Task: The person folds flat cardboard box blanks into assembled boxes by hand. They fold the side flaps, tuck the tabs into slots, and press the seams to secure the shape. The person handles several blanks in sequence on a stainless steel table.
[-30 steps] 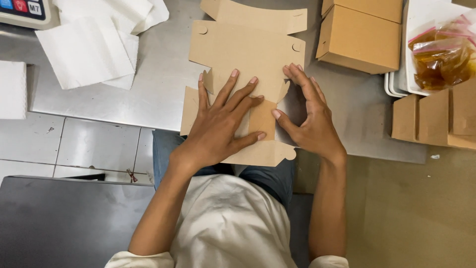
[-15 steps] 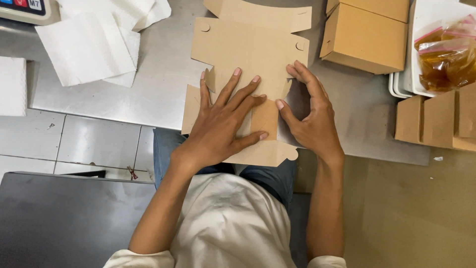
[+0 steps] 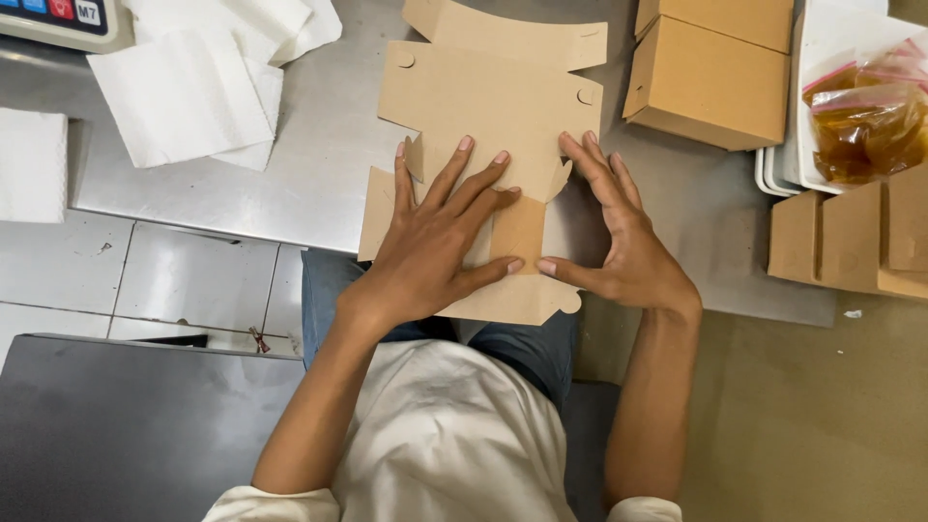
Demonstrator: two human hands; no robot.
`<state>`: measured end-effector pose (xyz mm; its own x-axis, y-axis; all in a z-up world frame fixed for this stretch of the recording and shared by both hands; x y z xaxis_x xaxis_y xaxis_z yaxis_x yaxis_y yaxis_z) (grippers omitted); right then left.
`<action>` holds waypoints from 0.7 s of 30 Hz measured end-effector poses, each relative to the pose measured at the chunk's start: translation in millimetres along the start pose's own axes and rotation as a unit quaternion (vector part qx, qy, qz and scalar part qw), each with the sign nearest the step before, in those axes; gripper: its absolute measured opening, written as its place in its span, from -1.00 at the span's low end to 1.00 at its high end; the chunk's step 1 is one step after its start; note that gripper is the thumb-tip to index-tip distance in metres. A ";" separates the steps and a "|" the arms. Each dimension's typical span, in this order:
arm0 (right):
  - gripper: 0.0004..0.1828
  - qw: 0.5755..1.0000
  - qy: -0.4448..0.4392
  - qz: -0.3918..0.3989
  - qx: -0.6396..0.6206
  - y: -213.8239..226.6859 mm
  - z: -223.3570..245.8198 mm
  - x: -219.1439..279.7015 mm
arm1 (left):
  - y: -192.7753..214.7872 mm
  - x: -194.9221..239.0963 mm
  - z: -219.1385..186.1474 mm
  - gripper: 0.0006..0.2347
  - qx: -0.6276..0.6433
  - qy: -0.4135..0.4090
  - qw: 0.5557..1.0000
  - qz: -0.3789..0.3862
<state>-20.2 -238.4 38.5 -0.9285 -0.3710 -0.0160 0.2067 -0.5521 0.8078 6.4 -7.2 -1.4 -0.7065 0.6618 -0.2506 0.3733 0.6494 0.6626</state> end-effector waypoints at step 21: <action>0.09 0.999 -0.024 -0.008 0.021 -5.2 -1.9 -3.3 | -0.5 -0.3 1.6 -0.41 -0.002 0.000 1.000 0.003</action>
<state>-17.6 -235.7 33.2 -0.9456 -0.3254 -0.0024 0.1789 -0.5259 0.8315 7.4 -7.1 -2.7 -0.7042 0.6662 -0.2458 0.3751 0.6429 0.6678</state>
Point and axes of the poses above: each hand's wrist, its own x-axis away from the middle knuckle, its own y-axis out of the back of the hand, z = x × y, the point moved 1 cm from there along -x, towards the middle knuckle, and after that the axes turned 13 degrees about x, right-handed, at the moved point
